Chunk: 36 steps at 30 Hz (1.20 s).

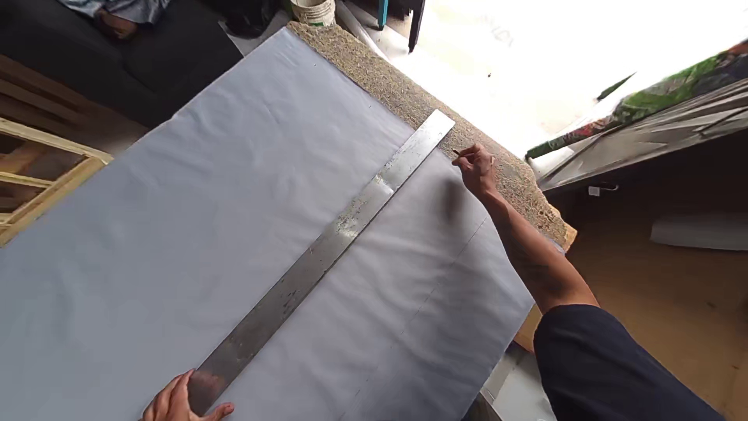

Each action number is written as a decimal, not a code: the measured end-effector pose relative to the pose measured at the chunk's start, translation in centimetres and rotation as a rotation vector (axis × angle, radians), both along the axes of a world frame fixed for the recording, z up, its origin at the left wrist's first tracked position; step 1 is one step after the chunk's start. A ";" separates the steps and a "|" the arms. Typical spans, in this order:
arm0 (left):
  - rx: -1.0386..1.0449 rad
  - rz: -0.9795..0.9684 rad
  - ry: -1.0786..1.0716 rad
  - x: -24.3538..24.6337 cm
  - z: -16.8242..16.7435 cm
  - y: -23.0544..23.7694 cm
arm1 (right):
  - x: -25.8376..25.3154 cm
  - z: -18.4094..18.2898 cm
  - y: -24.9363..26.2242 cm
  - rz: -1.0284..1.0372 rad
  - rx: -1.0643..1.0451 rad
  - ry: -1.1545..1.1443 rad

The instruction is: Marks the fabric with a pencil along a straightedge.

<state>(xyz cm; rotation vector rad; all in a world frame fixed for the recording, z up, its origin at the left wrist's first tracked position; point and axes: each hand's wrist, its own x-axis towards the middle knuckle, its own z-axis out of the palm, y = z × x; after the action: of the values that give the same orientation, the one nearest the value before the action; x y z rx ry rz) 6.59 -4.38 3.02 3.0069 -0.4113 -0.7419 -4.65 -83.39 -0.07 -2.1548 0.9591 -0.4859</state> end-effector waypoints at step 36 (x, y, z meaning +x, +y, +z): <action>-0.039 0.072 -0.116 23.1 -1.4 -0.6 | 32.8 -1.7 20.4 0.793 -0.440 0.373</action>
<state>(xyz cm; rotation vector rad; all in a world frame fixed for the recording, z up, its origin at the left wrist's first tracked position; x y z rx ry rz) 29.69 -4.94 1.61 3.0190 -0.3142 -0.5496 28.12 -62.99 -1.76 -2.8466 0.0996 0.1195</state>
